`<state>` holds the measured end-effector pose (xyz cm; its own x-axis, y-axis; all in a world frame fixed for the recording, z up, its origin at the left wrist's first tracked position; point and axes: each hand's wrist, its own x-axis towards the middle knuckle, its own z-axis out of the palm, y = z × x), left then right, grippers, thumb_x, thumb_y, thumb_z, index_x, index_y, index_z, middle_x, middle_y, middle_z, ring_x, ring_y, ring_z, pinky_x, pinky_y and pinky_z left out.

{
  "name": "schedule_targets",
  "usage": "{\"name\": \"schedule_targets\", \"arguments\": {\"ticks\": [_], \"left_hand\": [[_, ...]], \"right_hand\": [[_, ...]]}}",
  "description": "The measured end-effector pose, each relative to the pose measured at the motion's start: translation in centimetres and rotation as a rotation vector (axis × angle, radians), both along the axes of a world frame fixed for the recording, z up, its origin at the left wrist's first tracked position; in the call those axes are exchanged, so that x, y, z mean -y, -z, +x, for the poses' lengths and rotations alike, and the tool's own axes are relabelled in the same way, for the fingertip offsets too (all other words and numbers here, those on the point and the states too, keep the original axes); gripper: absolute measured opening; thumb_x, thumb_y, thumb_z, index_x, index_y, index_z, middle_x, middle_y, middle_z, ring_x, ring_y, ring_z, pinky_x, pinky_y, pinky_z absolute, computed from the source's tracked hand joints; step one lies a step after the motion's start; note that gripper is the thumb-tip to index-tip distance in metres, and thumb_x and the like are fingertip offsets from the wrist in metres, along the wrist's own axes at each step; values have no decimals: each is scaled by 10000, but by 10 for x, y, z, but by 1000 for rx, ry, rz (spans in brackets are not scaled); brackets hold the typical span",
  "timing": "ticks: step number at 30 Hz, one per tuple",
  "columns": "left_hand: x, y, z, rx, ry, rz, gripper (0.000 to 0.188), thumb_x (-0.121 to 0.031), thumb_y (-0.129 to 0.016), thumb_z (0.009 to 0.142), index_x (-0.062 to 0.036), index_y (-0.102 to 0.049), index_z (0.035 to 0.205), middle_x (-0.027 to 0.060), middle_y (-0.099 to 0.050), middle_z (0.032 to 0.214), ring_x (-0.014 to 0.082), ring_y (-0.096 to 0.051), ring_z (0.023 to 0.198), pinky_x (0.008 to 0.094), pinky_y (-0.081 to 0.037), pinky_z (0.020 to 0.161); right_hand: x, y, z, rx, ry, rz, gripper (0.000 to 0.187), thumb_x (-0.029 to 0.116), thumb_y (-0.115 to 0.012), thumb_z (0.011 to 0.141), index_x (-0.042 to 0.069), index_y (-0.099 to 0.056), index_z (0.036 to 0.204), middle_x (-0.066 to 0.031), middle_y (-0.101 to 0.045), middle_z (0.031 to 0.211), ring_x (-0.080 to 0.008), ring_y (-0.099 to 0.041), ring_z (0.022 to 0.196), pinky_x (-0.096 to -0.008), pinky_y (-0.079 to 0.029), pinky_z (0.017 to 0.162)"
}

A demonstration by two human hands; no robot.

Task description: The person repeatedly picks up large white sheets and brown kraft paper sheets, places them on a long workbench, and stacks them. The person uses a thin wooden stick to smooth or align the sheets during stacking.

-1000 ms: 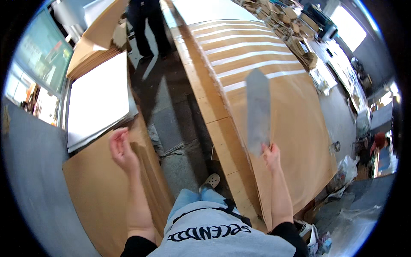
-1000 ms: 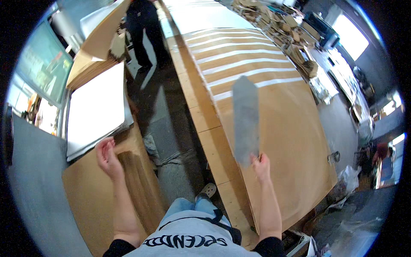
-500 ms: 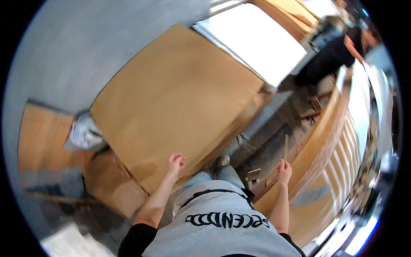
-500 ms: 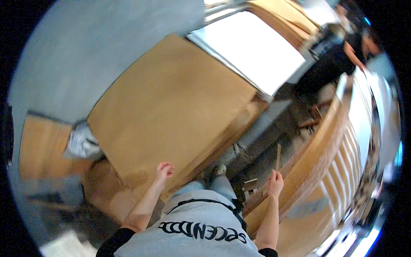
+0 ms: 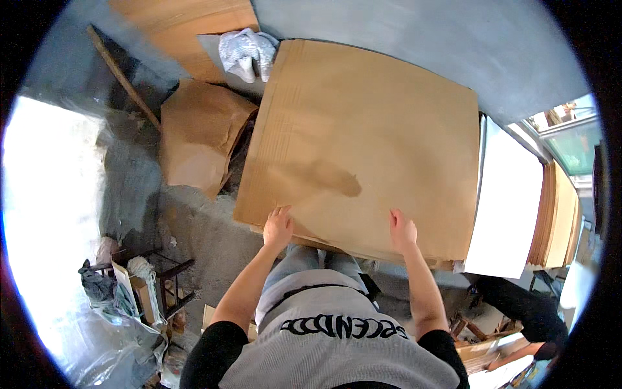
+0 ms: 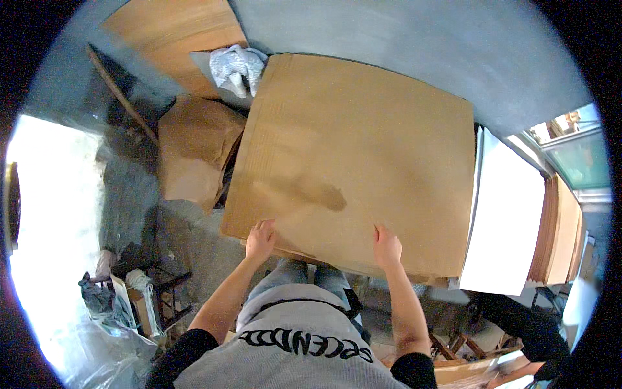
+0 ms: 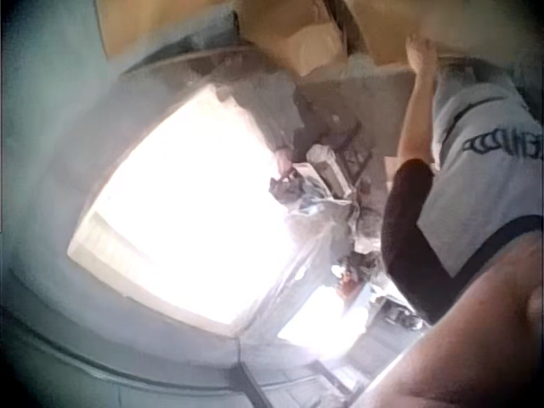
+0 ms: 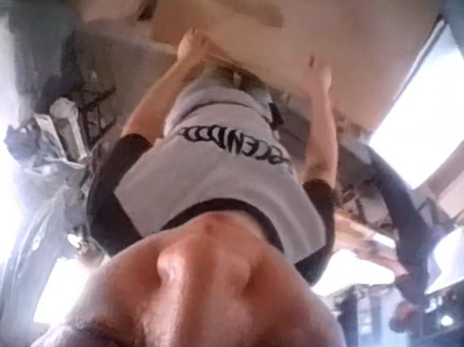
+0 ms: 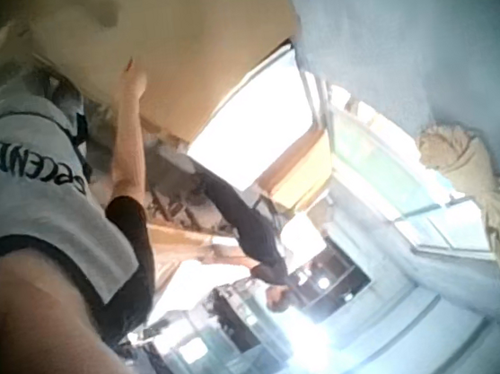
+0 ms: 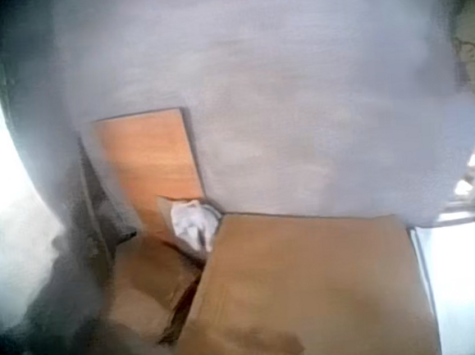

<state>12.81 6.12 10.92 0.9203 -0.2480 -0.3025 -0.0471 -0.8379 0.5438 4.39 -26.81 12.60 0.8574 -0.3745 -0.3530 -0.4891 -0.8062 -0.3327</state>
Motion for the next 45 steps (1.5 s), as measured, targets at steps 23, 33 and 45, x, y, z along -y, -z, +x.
{"name": "schedule_targets", "arguments": {"ticks": [23,33,45], "left_hand": [[-79,19,44,-113,618,239,455,-112,-381,812,-76,-323,1261,78,-344,1298,206,-324,1209,313,-311,970],[-90,41,38,-103,605,143,457,-94,-356,819,-76,-307,1272,71,-334,1307,212,-299,1223,325,-320,967],[-86,20,49,-116,620,130,500,-90,-411,786,-72,-298,1273,102,-368,1268,232,-312,1209,323,-335,959]], "right_hand": [[-120,0,245,-117,-167,-330,287,159,-442,820,206,-555,1079,-105,-612,837,-275,-598,737,-383,-483,614],[-140,-9,250,22,-259,-296,389,69,-438,769,253,-550,1093,-102,-611,781,-285,-597,693,-391,-482,565],[-126,-4,261,51,-35,-78,408,22,-462,743,215,-556,1090,-136,-594,757,-277,-585,686,-389,-479,586]]}}
